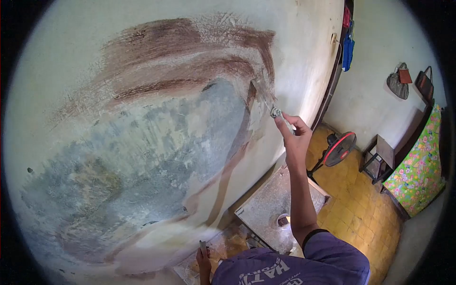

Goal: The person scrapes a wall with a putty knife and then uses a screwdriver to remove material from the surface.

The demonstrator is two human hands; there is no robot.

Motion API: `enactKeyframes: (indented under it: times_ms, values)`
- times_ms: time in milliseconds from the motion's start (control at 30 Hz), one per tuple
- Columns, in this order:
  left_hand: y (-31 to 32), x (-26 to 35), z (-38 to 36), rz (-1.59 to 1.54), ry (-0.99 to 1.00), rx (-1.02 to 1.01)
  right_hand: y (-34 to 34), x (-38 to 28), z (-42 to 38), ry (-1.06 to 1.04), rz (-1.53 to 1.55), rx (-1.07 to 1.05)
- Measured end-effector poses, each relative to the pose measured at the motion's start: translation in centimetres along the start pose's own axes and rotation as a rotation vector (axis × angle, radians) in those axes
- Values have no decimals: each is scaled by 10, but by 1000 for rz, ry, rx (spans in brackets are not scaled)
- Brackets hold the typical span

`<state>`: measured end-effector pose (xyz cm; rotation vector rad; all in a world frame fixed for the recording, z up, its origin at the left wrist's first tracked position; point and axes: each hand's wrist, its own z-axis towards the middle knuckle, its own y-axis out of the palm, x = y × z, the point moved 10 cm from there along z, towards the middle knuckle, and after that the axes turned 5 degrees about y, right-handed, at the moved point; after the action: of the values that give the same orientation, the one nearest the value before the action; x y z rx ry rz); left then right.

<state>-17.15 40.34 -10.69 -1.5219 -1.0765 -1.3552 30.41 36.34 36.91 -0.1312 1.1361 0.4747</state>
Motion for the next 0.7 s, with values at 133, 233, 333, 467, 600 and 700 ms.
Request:
enactKeyframes:
  times_ms: [133, 233, 333, 467, 600, 700]
  values:
    - [0, 0, 6, -83, -53, 33, -5, 29, -25, -12, 24, -33]
    - [0, 13, 6, -101, -48, 62, -4, 47, -37, 80, -8, -32]
    - [-2, 5, 6, -32, -28, 50, -4, 9, -13, -188, -49, 106]
    - [2, 3, 4, -33, -39, 13, 4, 2, -2, -126, -33, 97]
    - [1, 0, 9, -79, -12, 36, 4, 33, -59, -38, -278, 45]
    - [-2, -14, 9, -127, -54, 63, 9, 36, -74, -16, -234, 82]
